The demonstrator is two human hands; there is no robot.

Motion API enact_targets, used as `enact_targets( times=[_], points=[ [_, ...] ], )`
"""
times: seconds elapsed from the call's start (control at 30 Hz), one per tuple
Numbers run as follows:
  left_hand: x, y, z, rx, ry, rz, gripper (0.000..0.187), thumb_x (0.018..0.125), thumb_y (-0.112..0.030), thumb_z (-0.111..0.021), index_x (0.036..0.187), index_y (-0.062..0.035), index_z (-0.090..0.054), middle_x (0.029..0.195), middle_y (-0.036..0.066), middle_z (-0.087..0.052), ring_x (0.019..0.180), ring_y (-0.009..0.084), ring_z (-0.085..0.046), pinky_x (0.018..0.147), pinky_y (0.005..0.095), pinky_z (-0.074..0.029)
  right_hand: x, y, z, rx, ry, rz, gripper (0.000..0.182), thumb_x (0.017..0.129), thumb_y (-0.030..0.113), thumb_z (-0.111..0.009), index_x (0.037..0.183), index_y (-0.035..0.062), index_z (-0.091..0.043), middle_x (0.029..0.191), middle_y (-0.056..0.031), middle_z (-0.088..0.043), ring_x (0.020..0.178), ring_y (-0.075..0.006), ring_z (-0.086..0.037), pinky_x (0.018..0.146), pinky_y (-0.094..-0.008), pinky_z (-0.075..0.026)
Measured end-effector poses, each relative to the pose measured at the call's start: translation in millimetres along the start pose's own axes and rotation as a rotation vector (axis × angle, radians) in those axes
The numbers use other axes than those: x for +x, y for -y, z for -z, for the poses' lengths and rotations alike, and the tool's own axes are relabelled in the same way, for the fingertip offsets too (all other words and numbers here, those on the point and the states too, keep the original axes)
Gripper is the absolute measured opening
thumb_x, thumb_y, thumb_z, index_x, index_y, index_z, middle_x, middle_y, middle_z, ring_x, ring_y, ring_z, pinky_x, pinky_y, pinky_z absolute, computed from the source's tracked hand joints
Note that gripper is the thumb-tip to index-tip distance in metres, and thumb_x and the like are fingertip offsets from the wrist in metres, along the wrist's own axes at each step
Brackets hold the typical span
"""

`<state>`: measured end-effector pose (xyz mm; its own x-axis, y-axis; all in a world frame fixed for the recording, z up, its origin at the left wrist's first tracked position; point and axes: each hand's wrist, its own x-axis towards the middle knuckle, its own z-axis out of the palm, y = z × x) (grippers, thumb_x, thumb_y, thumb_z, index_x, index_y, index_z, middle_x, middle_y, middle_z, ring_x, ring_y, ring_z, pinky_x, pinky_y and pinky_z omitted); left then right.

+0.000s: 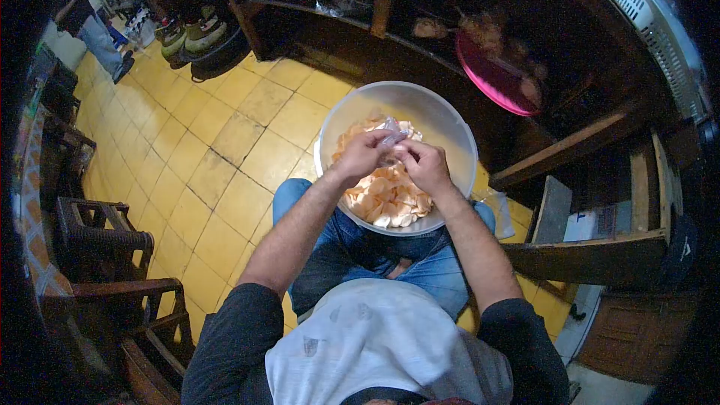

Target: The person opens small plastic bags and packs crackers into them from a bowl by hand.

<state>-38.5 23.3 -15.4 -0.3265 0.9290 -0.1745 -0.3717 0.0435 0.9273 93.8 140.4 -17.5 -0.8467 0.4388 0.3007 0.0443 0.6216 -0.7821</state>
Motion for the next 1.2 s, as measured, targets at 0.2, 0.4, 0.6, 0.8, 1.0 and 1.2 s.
enact_targets(
  times=[0.2, 0.4, 0.6, 0.8, 1.0, 1.2],
  points=[
    [2, 3, 6, 0.118, -0.083, -0.184, 0.029, 0.087, -0.006, -0.06, 0.115, 0.0003, -0.06, 0.102, 0.009, -0.065, 0.084, 0.0128, -0.063, 0.072, 0.0272, -0.055, 2, -2, -4, 0.048, -0.052, -0.124, 0.015, 0.081, 0.011, -0.066, 0.092, 0.0029, -0.061, 0.074, -0.012, -0.065, 0.067, -0.0184, -0.066, 0.061, -0.032, -0.052],
    [1, -4, 50, -0.187, -0.426, -0.236, 0.026, 0.085, -0.005, -0.062, 0.109, 0.0007, -0.058, 0.088, 0.006, -0.063, 0.072, 0.0136, -0.062, 0.062, 0.0255, -0.053, -4, -28, -22, -0.184, 0.415, 0.128, 0.034, 0.079, 0.023, -0.068, 0.104, 0.0015, -0.06, 0.094, -0.0188, -0.066, 0.09, -0.0332, -0.064, 0.082, -0.0416, -0.051],
    [-10, -15, 22, -0.215, -0.354, -0.285, 0.038, 0.084, -0.006, -0.068, 0.117, -0.0029, -0.052, 0.095, 0.006, -0.061, 0.077, 0.0132, -0.061, 0.064, 0.0243, -0.051, 6, -11, -62, -0.73, 1.024, 0.161, 0.034, 0.076, 0.032, -0.07, 0.093, 0.0022, -0.069, 0.088, -0.0191, -0.068, 0.086, -0.0341, -0.066, 0.081, -0.0432, -0.051],
    [-10, -11, 31, -0.211, -0.366, -0.174, 0.025, 0.086, 0.005, -0.048, 0.109, 0.0012, -0.057, 0.096, 0.01, -0.062, 0.077, 0.017, -0.063, 0.07, 0.0302, -0.057, 7, 1, -65, -0.873, 0.951, 0.108, 0.02, 0.075, 0.015, -0.062, 0.082, -0.0011, -0.07, 0.087, -0.0169, -0.07, 0.084, -0.0313, -0.068, 0.074, -0.0402, -0.055],
    [0, -5, 37, -0.246, -0.382, -0.219, 0.03, 0.089, -0.001, -0.048, 0.117, 0.002, -0.055, 0.099, 0.01, -0.062, 0.079, 0.0184, -0.063, 0.074, 0.032, -0.057, 19, -12, -53, -0.702, 0.893, 0.062, 0.018, 0.077, 0.012, -0.059, 0.088, 0.0036, -0.071, 0.093, -0.0212, -0.067, 0.087, -0.0317, -0.067, 0.075, -0.0398, -0.054],
    [-4, -6, 33, -0.193, -0.346, -0.164, 0.03, 0.09, -0.006, -0.049, 0.119, 0.0008, -0.056, 0.098, 0.008, -0.063, 0.08, 0.0147, -0.062, 0.072, 0.0294, -0.054, 36, -6, 7, 0.448, 0.727, -0.114, 0.024, 0.074, 0.011, -0.065, 0.096, 0.003, -0.067, 0.092, -0.0087, -0.067, 0.085, -0.0167, -0.065, 0.066, -0.0279, -0.051]
  ],
)
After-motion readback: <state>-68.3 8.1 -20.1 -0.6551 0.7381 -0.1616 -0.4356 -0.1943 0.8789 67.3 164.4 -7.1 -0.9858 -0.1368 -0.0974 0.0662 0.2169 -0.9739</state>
